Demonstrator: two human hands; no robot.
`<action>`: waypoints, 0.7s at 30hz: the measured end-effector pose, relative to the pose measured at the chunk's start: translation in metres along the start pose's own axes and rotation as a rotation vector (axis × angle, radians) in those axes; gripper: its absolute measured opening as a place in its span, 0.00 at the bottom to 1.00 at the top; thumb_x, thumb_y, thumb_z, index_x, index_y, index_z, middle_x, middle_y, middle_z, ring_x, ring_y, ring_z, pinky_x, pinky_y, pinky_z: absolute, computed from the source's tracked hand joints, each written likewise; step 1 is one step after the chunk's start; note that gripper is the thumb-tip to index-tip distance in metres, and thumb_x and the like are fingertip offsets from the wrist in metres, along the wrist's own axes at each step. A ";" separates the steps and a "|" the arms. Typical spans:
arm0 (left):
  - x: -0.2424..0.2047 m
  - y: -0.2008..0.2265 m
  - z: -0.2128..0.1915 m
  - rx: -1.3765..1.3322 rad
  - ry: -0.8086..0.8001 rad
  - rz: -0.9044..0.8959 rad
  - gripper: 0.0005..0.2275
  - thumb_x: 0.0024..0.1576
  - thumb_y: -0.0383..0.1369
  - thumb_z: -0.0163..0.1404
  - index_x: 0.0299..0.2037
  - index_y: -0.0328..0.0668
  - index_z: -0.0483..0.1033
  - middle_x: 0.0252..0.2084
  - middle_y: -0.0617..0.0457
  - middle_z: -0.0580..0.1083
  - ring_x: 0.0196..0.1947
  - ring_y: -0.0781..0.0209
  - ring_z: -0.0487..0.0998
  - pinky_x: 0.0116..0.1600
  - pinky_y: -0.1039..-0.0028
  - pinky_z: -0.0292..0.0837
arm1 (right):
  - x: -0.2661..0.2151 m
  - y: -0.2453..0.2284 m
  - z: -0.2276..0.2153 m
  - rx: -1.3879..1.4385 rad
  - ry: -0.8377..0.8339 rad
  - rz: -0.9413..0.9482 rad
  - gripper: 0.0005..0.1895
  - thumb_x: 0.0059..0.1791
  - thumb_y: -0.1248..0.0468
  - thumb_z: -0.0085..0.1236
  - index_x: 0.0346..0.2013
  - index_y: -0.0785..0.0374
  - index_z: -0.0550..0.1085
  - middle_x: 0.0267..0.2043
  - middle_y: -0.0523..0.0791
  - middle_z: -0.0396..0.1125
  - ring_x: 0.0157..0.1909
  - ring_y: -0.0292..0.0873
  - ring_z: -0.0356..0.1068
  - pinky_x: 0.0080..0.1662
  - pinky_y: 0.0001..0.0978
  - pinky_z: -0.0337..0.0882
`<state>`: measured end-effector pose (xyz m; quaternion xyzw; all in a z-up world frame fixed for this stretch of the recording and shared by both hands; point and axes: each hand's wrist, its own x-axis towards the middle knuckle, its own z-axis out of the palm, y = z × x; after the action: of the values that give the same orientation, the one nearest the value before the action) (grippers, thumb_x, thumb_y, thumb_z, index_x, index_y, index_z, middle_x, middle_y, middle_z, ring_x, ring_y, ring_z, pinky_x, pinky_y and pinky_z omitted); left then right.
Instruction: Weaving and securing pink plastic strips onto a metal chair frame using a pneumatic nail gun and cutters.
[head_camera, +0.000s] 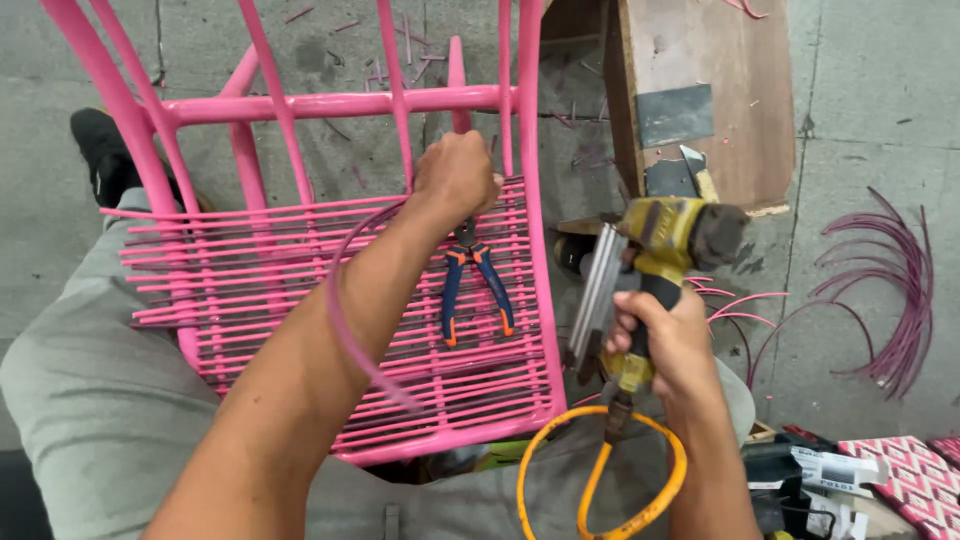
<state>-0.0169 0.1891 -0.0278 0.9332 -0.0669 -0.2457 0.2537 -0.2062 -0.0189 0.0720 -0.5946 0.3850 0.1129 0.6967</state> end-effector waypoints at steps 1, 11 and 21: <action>0.001 -0.005 0.002 0.000 0.000 -0.007 0.12 0.50 0.38 0.61 0.40 0.40 0.83 0.44 0.34 0.79 0.49 0.35 0.80 0.54 0.52 0.75 | -0.001 0.004 -0.005 -0.002 -0.005 0.004 0.10 0.43 0.70 0.55 0.39 0.60 0.71 0.19 0.42 0.58 0.17 0.40 0.61 0.24 0.39 0.67; -0.034 -0.072 -0.057 0.160 0.007 0.048 0.09 0.50 0.41 0.64 0.36 0.49 0.86 0.37 0.39 0.80 0.41 0.37 0.82 0.48 0.50 0.76 | -0.026 0.010 -0.015 -0.026 -0.018 -0.037 0.12 0.45 0.69 0.55 0.43 0.63 0.71 0.20 0.43 0.58 0.18 0.41 0.60 0.26 0.39 0.68; -0.040 -0.107 -0.062 0.120 0.017 0.027 0.09 0.49 0.41 0.63 0.35 0.51 0.86 0.36 0.41 0.80 0.40 0.40 0.82 0.46 0.52 0.77 | -0.045 0.012 0.052 -0.088 -0.088 0.012 0.07 0.45 0.69 0.57 0.28 0.67 0.66 0.20 0.45 0.60 0.18 0.41 0.61 0.24 0.39 0.68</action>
<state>-0.0209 0.3187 -0.0190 0.9478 -0.0918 -0.2298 0.2012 -0.2230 0.0454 0.0928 -0.6168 0.3522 0.1598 0.6855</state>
